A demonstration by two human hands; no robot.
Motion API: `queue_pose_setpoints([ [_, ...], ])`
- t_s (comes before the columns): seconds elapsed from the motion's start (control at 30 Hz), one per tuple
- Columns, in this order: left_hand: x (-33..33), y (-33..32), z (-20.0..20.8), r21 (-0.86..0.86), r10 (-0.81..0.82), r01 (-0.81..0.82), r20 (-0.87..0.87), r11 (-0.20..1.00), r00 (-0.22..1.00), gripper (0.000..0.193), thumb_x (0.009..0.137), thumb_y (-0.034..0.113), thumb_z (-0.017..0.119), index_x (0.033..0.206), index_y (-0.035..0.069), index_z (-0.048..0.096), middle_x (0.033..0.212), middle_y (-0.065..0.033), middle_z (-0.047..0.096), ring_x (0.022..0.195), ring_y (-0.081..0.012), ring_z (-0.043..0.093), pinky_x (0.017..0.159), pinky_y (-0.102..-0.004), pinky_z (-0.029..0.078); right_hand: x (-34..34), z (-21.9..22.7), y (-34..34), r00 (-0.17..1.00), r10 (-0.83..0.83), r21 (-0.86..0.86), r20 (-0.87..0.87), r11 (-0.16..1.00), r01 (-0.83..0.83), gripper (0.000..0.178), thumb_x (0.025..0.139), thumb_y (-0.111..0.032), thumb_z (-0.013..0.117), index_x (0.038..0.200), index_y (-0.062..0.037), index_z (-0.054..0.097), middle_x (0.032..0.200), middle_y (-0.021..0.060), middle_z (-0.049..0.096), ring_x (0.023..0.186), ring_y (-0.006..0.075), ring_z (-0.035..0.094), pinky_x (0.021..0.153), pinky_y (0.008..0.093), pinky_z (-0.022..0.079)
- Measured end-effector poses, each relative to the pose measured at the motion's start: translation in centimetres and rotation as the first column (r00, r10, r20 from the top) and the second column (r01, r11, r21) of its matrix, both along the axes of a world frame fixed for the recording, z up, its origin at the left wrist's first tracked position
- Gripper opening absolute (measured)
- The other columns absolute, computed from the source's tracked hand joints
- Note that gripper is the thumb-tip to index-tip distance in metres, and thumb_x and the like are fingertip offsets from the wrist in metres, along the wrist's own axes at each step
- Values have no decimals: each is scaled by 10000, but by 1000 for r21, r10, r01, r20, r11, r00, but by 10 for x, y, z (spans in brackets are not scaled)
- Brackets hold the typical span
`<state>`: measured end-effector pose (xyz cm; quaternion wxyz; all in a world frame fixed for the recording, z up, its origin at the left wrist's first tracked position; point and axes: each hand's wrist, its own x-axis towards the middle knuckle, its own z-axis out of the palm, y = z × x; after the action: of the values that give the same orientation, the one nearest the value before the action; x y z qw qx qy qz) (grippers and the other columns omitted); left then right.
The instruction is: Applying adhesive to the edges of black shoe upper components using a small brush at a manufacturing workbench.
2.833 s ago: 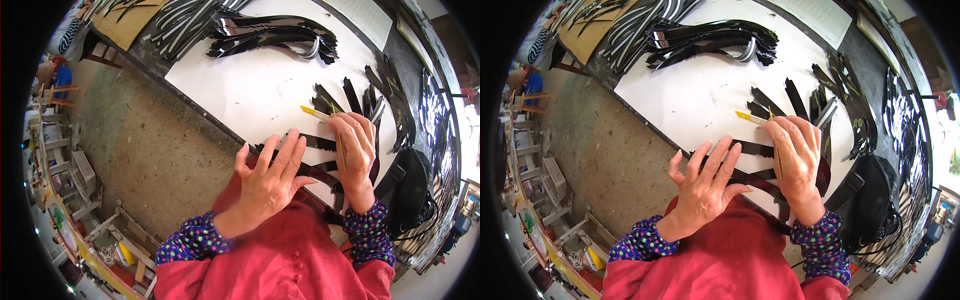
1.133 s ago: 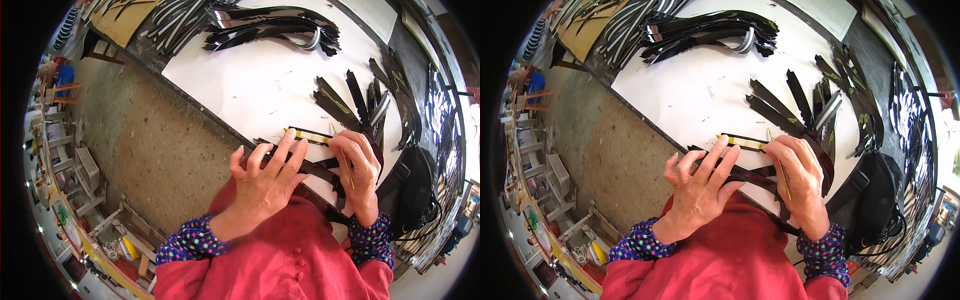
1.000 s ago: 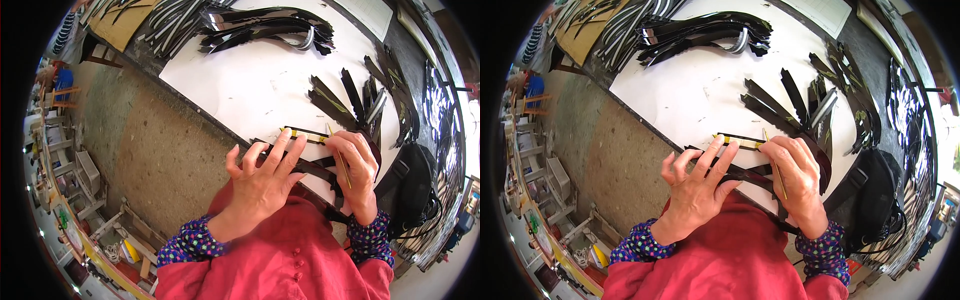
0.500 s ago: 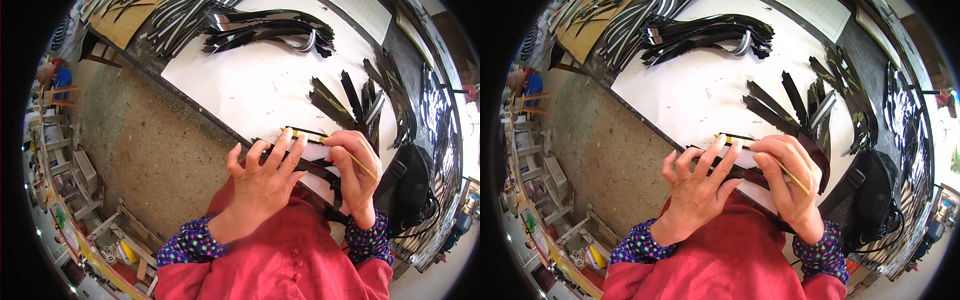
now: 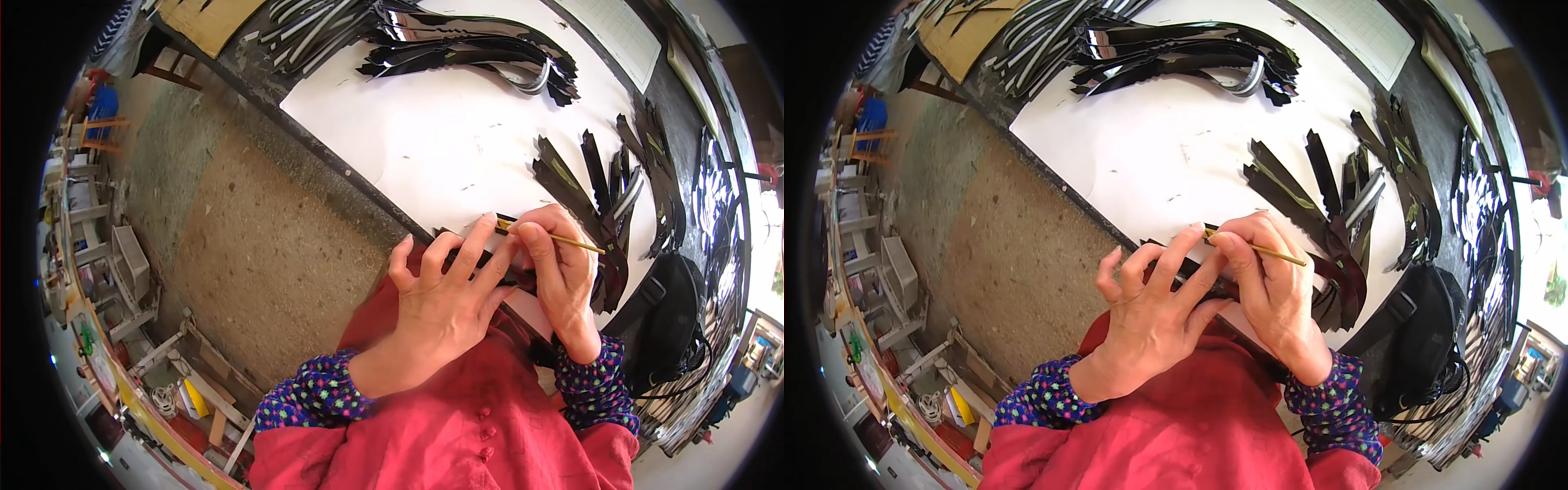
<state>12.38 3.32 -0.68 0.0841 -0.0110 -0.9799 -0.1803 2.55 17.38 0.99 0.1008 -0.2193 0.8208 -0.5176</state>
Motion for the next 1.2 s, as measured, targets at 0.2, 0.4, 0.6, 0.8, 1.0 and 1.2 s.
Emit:
queue_pose_setpoints([
  [0.2, 2, 0, -3, -13, 10, -10, -10, 1000, 1000, 489, 892, 437, 706, 1351, 277, 647, 1518, 16, 459, 1215, -206, 418, 1068, -527, 233, -1, 6, 0, 993, 79, 99, -88, 993, -70, 69, 987, -55, 621, 993, 12, 633, 869, 132, 623, 681, 246, 575, 622, 333, 482],
  [0.4, 0, 2, -2, -12, 2, -2, -10, 1000, 1000, 498, 894, 449, 699, 1359, 280, 643, 1524, 14, 457, 1224, -203, 417, 1075, -531, 226, -2, 0, 0, 989, 77, 17, -124, 997, -75, 56, 995, -48, 602, 977, 1, 623, 869, 129, 615, 697, 258, 575, 646, 340, 488],
  [0.6, 0, 2, -3, -10, 6, -6, -15, 1000, 1000, 492, 900, 451, 694, 1359, 281, 644, 1525, 16, 458, 1221, -201, 419, 1073, -534, 225, -2, 2, 1, 996, 65, 8, -55, 998, -64, 56, 993, -49, 605, 987, 2, 628, 885, 129, 622, 717, 247, 585, 651, 326, 481],
  [0.8, 4, 1, -1, -16, 8, -8, -2, 1000, 1000, 526, 910, 448, 686, 1408, 295, 615, 1525, 16, 459, 1209, -200, 423, 1075, -532, 224, -2, 9, 6, 998, 66, 23, 7, 998, -67, 68, 989, -20, 599, 959, 11, 652, 905, 131, 635, 733, 246, 599, 667, 322, 490],
  [1.0, 2, 3, -2, -51, 1, -2, -9, 999, 1000, 582, 930, 452, 667, 1482, 314, 544, 1526, 8, 460, 1193, -200, 433, 1086, -535, 210, -1, -2, 27, 873, 84, 203, -480, 979, 18, 221, 846, 14, 721, 1062, -12, 687, 1026, 134, 667, 946, 329, 638, 833, 395, 528],
  [1.2, 0, 5, 0, -53, -31, 29, -44, 998, 999, 584, 948, 460, 638, 1497, 292, 529, 1521, -17, 474, 1215, -203, 476, 1092, -540, 205, -4, -8, 32, 808, 179, 271, -562, 962, -25, 282, 788, 46, 683, 1065, -11, 683, 1019, 123, 648, 914, 318, 626, 785, 397, 502],
])
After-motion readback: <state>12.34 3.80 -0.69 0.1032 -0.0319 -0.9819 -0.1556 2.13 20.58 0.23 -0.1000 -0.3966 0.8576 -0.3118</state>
